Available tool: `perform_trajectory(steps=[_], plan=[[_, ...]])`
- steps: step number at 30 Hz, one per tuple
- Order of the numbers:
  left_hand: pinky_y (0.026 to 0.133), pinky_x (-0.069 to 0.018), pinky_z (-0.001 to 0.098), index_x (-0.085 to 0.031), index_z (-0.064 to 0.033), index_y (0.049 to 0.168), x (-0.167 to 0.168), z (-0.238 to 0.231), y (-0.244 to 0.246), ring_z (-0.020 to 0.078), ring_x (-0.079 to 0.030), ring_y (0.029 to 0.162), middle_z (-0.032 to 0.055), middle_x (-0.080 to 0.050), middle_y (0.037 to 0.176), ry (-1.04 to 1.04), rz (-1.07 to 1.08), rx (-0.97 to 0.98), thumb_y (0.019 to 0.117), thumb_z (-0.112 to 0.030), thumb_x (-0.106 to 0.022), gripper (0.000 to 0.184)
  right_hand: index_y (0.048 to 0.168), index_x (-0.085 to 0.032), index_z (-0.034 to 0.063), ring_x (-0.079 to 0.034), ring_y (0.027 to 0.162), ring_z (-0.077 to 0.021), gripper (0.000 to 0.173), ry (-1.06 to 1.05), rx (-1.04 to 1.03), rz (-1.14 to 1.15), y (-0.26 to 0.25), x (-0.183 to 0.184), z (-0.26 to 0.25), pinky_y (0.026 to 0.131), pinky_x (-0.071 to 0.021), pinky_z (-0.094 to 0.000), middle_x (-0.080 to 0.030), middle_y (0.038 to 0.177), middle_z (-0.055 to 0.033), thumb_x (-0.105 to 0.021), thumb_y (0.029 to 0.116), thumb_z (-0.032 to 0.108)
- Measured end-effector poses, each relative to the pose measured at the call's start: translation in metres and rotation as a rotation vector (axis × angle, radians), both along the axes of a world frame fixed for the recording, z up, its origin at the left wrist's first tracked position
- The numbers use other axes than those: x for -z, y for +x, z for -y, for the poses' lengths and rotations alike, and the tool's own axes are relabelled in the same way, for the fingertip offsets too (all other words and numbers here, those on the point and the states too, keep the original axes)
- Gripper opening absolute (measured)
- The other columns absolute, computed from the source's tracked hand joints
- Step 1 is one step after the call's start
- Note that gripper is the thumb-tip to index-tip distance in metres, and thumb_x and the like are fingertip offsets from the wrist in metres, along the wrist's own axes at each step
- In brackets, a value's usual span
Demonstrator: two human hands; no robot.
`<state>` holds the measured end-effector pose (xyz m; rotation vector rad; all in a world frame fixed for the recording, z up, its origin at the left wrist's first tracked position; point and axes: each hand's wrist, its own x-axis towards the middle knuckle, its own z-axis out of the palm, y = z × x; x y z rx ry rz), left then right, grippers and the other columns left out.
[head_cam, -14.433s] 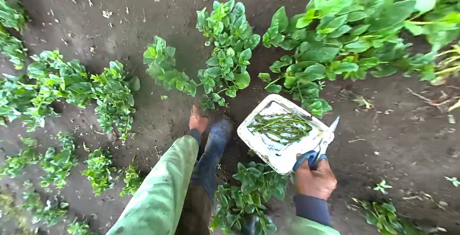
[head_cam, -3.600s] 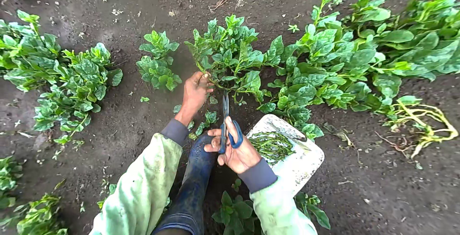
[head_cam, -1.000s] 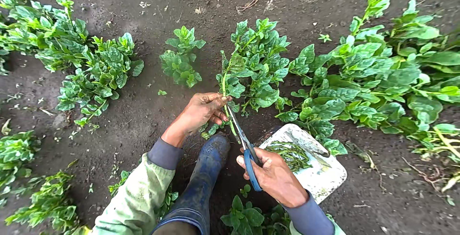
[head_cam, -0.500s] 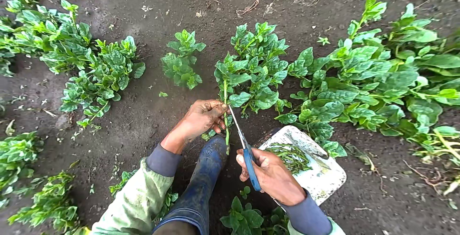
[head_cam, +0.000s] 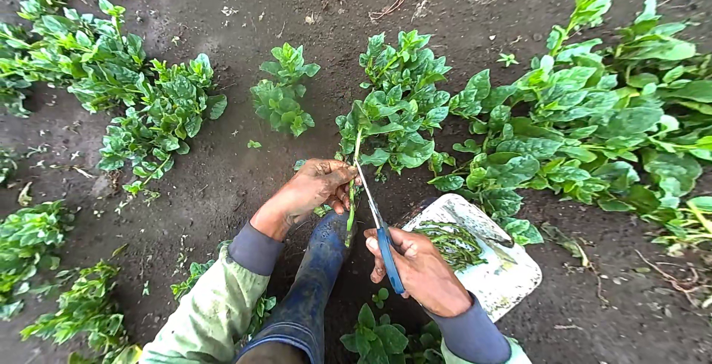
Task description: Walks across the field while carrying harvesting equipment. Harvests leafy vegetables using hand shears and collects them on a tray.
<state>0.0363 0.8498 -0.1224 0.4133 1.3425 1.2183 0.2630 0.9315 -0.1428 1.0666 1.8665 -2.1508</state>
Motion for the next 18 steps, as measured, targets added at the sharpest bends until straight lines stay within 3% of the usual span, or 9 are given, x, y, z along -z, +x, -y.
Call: perform_trajectory(steps=[3,9,18], plan=[[0.056,-0.0567,0.0205,-0.065,0.0028,0.102,-0.001,0.0,0.005,0.0089,-0.066,0.063,0.0074,-0.068,0.081,0.015,0.085,-0.066,0.1101,-0.013,-0.044,0.027,0.11,-0.074,0.0099,-0.066,0.052,-0.008,0.031,-0.038,0.038,-0.034,0.0,0.0,0.003,0.038,-0.0476,-0.0207,-0.072,0.07,0.0,-0.066,0.098,0.037],[0.058,-0.0574,0.0199,-0.065,0.0005,0.103,0.001,0.002,0.01,0.0086,-0.066,0.065,0.007,-0.068,0.086,0.044,0.173,-0.089,0.1106,-0.014,-0.042,0.028,0.111,-0.072,0.0076,-0.071,0.063,-0.0123,0.038,-0.043,0.029,-0.099,0.005,0.007,0.002,0.056,-0.0605,-0.0262,-0.072,0.076,-0.0002,-0.068,0.0949,0.041],[0.056,-0.0562,0.0199,-0.065,0.0016,0.106,-0.001,0.002,0.017,0.0088,-0.065,0.065,0.0078,-0.067,0.087,0.059,0.12,-0.08,0.1096,-0.011,-0.043,0.025,0.114,-0.073,0.0088,-0.068,0.057,-0.0095,0.036,-0.037,0.067,-0.064,0.006,0.001,-0.001,0.044,-0.0522,-0.022,-0.072,0.074,-0.0002,-0.066,0.0975,0.04]])
